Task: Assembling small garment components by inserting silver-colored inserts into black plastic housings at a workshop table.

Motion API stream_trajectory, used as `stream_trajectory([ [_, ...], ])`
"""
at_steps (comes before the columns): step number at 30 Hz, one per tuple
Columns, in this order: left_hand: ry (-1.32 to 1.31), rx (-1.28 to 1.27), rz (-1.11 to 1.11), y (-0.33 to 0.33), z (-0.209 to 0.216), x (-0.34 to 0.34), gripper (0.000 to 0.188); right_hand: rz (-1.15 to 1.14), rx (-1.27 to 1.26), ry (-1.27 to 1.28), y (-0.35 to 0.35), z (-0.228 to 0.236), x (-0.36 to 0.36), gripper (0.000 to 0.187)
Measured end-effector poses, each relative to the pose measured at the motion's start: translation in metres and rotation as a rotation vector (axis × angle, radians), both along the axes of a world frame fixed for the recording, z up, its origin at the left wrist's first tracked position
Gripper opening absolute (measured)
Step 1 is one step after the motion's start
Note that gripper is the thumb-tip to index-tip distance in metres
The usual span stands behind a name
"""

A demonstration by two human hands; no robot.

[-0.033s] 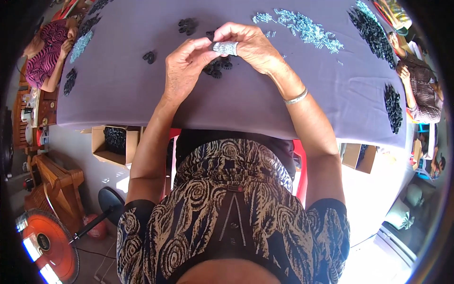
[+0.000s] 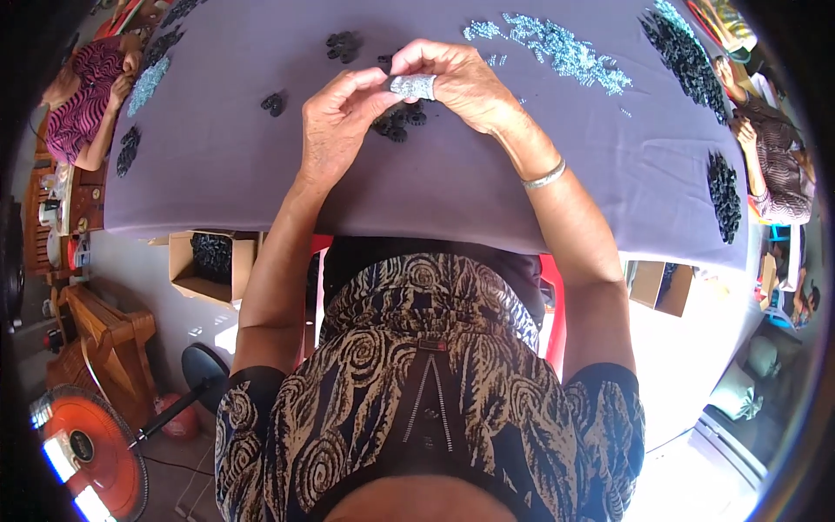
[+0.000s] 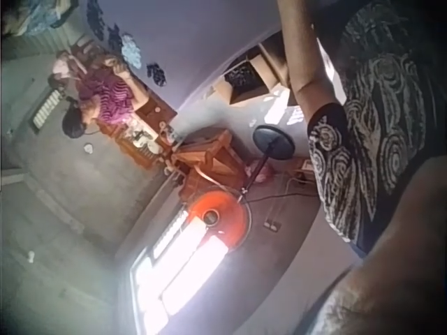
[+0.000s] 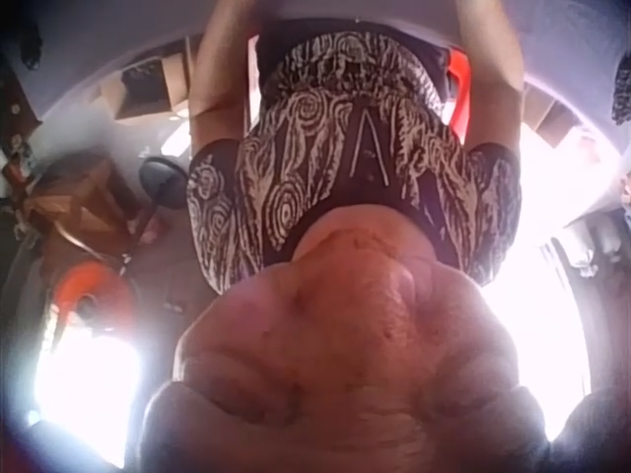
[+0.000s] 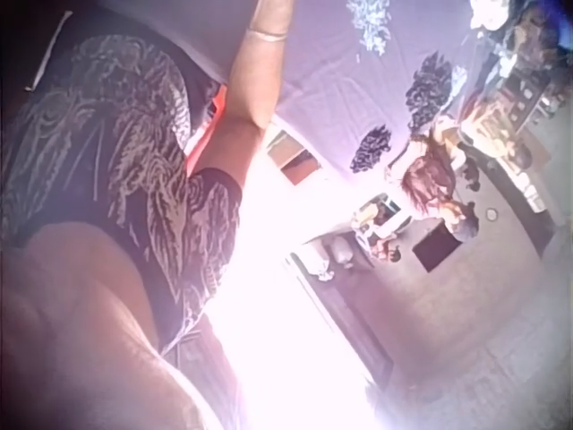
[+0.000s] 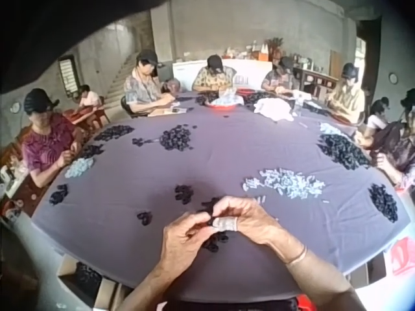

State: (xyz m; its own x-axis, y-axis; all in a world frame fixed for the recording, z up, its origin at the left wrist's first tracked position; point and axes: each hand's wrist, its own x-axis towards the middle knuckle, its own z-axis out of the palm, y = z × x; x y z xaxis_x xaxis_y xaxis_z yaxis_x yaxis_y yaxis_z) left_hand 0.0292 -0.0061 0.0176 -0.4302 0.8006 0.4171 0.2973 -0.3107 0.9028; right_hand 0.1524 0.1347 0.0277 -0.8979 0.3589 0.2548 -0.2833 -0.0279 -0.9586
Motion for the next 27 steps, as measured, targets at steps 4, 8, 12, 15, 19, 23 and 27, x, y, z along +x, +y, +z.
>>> stream_trajectory([
  [4, 0.079, 0.041, 0.043, 0.0, -0.004, -0.002, 0.02, 0.039, -0.02, -0.051, 0.002, 0.001, 0.003, 0.014],
  [8, 0.157, -0.001, 0.058, 0.002, -0.006, -0.005, 0.018, -0.204, 0.129, -0.1, 0.005, 0.019, 0.011, 0.018],
  [12, 0.023, -0.012, 0.02, 0.0, -0.004, -0.003, 0.017, -0.359, 0.268, -0.174, 0.044, 0.022, 0.031, 0.017],
  [15, -0.082, 0.005, -0.005, 0.0, -0.007, -0.005, 0.017, -0.374, 0.578, -0.387, 0.052, 0.024, 0.046, 0.013],
  [19, -0.066, -0.011, -0.016, 0.001, -0.012, -0.011, 0.022, -0.34, 0.63, -0.505, 0.052, 0.008, 0.055, 0.008],
  [23, -0.103, -0.013, 0.035, 0.002, -0.012, -0.016, 0.021, -0.322, 0.73, -0.444, 0.037, -0.001, 0.051, 0.008],
  [27, -0.115, -0.001, 0.037, 0.001, -0.014, -0.016, 0.02, -0.336, 0.912, -0.405, 0.029, -0.007, 0.044, 0.008],
])
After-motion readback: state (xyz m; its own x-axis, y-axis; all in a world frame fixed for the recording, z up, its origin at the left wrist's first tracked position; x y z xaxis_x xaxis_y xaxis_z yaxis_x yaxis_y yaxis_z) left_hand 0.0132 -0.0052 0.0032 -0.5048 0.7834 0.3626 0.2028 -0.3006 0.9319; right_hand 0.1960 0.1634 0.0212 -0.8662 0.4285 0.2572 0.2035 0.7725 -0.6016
